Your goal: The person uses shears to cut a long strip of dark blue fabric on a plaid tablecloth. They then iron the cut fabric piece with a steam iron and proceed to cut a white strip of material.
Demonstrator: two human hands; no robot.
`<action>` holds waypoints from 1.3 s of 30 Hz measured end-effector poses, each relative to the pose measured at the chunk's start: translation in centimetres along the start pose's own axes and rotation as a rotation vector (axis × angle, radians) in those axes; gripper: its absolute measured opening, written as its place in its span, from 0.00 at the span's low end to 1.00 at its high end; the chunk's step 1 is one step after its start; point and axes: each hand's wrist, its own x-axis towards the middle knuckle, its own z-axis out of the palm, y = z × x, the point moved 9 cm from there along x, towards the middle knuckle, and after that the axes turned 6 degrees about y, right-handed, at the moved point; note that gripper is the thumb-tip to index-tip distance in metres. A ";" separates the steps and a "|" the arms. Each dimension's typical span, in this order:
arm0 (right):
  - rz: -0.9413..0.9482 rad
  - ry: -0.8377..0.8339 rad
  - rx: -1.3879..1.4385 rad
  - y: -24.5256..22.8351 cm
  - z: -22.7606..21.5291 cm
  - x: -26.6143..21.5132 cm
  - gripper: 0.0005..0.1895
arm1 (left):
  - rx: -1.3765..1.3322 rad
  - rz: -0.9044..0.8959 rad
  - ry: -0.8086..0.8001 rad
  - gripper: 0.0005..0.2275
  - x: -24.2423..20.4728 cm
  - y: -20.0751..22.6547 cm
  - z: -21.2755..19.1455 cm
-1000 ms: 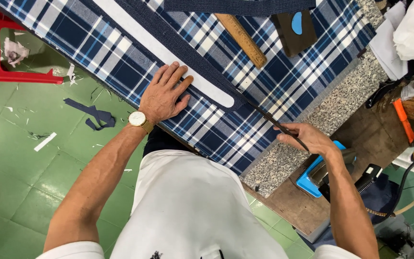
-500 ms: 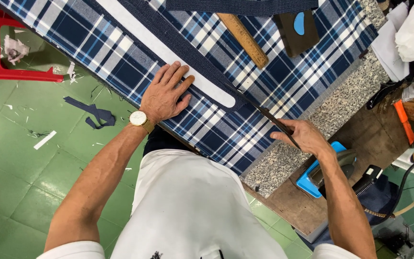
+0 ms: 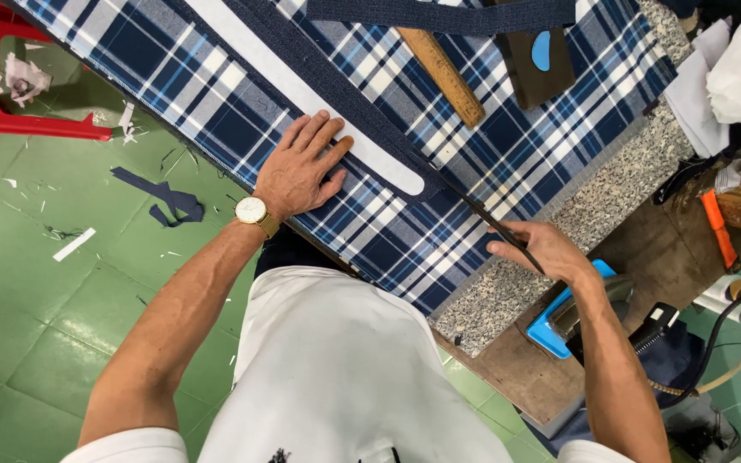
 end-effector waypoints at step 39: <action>0.073 0.022 0.142 8.3 2.8 -3.7 0.35 | -0.058 -0.081 -0.281 0.05 5.8 5.4 6.3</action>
